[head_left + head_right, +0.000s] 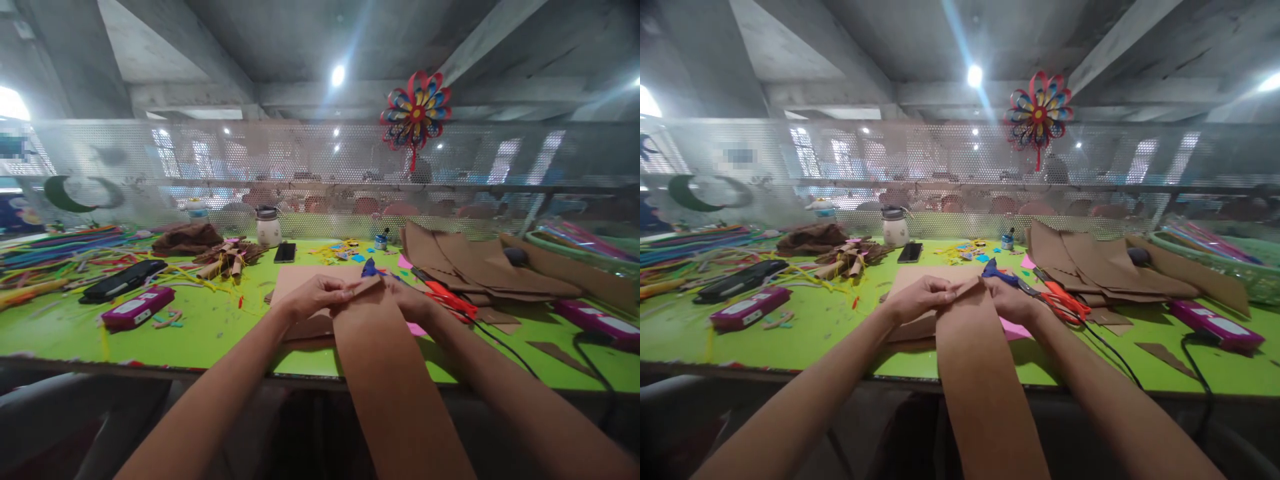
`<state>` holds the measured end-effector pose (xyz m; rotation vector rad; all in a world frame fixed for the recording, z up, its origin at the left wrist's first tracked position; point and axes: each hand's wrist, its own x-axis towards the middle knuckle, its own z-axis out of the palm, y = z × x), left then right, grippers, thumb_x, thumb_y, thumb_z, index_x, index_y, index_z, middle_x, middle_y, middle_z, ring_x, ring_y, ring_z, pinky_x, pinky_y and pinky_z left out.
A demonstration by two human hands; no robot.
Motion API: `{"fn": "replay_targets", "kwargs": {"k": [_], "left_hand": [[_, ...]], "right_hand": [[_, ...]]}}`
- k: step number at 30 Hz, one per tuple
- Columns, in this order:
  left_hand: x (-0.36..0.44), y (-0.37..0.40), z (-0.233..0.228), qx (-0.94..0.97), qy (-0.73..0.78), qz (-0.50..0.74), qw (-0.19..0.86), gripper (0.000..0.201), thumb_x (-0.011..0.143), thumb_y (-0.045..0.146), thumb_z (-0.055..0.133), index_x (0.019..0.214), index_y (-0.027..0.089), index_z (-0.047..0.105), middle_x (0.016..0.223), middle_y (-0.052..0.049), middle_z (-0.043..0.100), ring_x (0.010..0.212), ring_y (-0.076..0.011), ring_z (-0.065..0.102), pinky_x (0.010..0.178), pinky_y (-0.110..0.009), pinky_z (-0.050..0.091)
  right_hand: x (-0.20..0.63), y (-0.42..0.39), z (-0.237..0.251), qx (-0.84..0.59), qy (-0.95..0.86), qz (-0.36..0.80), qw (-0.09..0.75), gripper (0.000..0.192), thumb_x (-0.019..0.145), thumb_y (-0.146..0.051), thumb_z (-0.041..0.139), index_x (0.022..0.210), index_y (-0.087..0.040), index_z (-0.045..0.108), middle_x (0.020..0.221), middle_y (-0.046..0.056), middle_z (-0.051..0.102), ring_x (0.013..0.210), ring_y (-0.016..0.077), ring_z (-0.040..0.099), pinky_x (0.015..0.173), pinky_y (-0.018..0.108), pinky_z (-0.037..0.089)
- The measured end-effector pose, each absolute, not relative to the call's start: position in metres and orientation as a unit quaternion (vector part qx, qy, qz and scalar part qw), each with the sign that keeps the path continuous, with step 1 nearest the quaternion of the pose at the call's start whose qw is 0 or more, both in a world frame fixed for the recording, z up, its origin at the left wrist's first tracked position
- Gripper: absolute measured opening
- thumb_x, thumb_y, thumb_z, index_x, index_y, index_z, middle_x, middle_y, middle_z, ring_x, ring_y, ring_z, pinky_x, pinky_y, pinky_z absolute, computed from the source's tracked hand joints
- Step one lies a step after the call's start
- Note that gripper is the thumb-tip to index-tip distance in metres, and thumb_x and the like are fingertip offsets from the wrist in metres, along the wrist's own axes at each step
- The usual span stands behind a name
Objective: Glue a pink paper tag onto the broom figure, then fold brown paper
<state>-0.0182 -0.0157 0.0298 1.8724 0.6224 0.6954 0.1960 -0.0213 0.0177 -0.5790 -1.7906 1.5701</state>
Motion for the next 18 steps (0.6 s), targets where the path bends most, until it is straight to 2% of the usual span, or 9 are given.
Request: {"fn": "replay_targets", "kwargs": {"k": [3, 8, 12, 15, 18], "left_hand": [[-0.012, -0.016, 0.023, 0.754, 0.228, 0.261, 0.558, 0.032, 0.073, 0.042, 0.065, 0.065, 0.011, 0.057, 0.063, 0.003, 0.045, 0.059, -0.0078, 0.039, 0.06, -0.022, 0.032], [-0.009, -0.021, 0.014, 0.66, 0.195, 0.26, 0.677, 0.023, 0.067, 0.031, 0.073, 0.077, 0.012, 0.064, 0.078, -0.002, 0.059, 0.072, -0.0124, 0.052, 0.074, -0.028, 0.04], [-0.009, -0.034, 0.009, 0.591, 0.159, 0.251, 0.749, 0.028, 0.064, 0.025, 0.075, 0.087, 0.012, 0.067, 0.087, -0.007, 0.065, 0.08, -0.0172, 0.059, 0.083, -0.034, 0.042], [-0.01, -0.036, 0.009, 0.615, 0.177, 0.225, 0.735, 0.028, 0.067, 0.028, 0.073, 0.088, 0.01, 0.069, 0.083, -0.008, 0.067, 0.075, -0.0167, 0.06, 0.079, -0.032, 0.044], [-0.018, -0.025, 0.015, 0.686, 0.245, 0.204, 0.654, 0.025, 0.069, 0.031, 0.071, 0.085, 0.011, 0.071, 0.079, -0.006, 0.068, 0.071, -0.0159, 0.06, 0.073, -0.03, 0.044]], "right_hand": [[0.193, -0.029, 0.019, -0.2, -0.727, 0.582, 0.305, 0.033, 0.067, -0.023, 0.072, 0.098, -0.012, 0.069, 0.082, 0.007, 0.069, 0.076, 0.0164, 0.062, 0.074, 0.029, 0.049], [0.195, -0.025, 0.015, -0.208, -0.716, 0.558, 0.364, 0.024, 0.065, -0.021, 0.072, 0.087, -0.011, 0.072, 0.072, 0.005, 0.067, 0.061, 0.0124, 0.059, 0.061, 0.025, 0.048], [0.194, -0.026, 0.013, -0.21, -0.707, 0.558, 0.38, 0.018, 0.064, -0.023, 0.073, 0.079, -0.012, 0.072, 0.069, 0.003, 0.065, 0.06, 0.0112, 0.057, 0.06, 0.023, 0.046], [0.193, -0.028, 0.016, -0.214, -0.722, 0.536, 0.381, 0.015, 0.067, -0.026, 0.073, 0.072, -0.012, 0.069, 0.074, 0.003, 0.063, 0.067, 0.0116, 0.056, 0.064, 0.023, 0.045], [0.194, -0.028, 0.021, -0.217, -0.73, 0.519, 0.387, 0.019, 0.073, -0.03, 0.068, 0.079, -0.012, 0.067, 0.076, 0.003, 0.061, 0.07, 0.0111, 0.054, 0.067, 0.023, 0.043]]}}
